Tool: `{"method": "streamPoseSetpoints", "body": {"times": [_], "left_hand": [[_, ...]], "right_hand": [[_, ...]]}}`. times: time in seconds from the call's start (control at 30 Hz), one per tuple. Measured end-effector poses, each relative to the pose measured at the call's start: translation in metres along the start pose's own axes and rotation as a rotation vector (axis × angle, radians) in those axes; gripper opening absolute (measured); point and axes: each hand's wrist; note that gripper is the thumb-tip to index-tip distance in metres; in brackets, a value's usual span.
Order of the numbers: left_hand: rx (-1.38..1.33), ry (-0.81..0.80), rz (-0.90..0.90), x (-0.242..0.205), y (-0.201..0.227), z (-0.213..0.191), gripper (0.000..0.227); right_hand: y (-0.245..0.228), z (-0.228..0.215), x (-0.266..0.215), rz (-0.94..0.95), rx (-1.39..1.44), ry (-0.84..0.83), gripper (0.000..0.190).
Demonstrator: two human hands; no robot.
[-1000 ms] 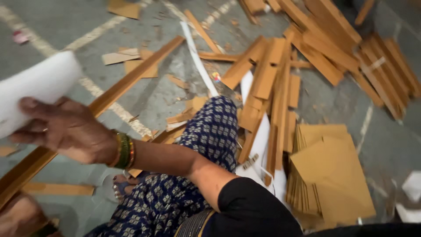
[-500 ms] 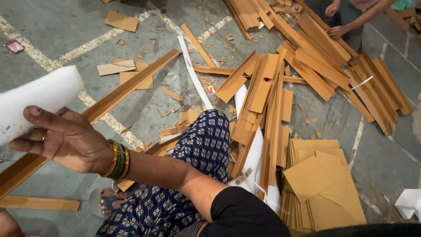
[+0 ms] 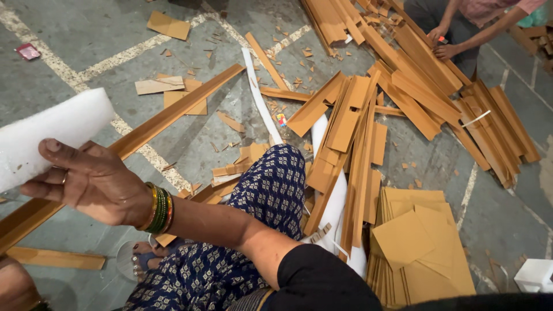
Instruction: The person sits on the floor and wipes a long, thin wooden strip with a white cloth. They repeatedly dip the cloth into a bucket of water and continue wiping the wood. Another person briefly places a large flat piece of cardboard on the floor nearby.
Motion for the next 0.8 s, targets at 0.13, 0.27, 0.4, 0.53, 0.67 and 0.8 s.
{"method": "streamPoseSetpoints", "body": {"times": [0.13, 0.27, 0.4, 0.53, 0.67, 0.8], "left_hand": [[0.012, -0.031, -0.006, -0.001, -0.001, 0.004, 0.026], [0.0, -0.021, 0.034, 0.003, -0.002, 0.011, 0.025], [-0.056, -0.012, 0.019, 0.006, -0.007, 0.016, 0.026], [-0.102, -0.056, -0.032, 0.005, -0.01, 0.017, 0.026], [0.047, 0.068, 0.057, 0.007, 0.002, 0.019, 0.032], [0.629, 0.367, 0.077, 0.037, 0.074, 0.048, 0.054]], "right_hand": [[0.0, 0.006, -0.001, 0.004, -0.003, -0.016, 0.039], [0.004, 0.012, 0.0, 0.014, -0.006, -0.007, 0.039], [0.003, 0.01, 0.0, 0.017, 0.008, -0.019, 0.036], [0.004, 0.003, -0.004, 0.012, 0.137, -0.092, 0.027], [0.002, 0.004, -0.004, -0.01, 0.088, -0.12, 0.022], [-0.006, 0.018, 0.003, 0.119, 0.1, -0.023, 0.023]]}}
Point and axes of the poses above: each hand's wrist, its own x-axis towards the middle knuckle, its own z-axis out of the palm, y = z × x, and after that the axes turned 15 degrees about -y, right-handed
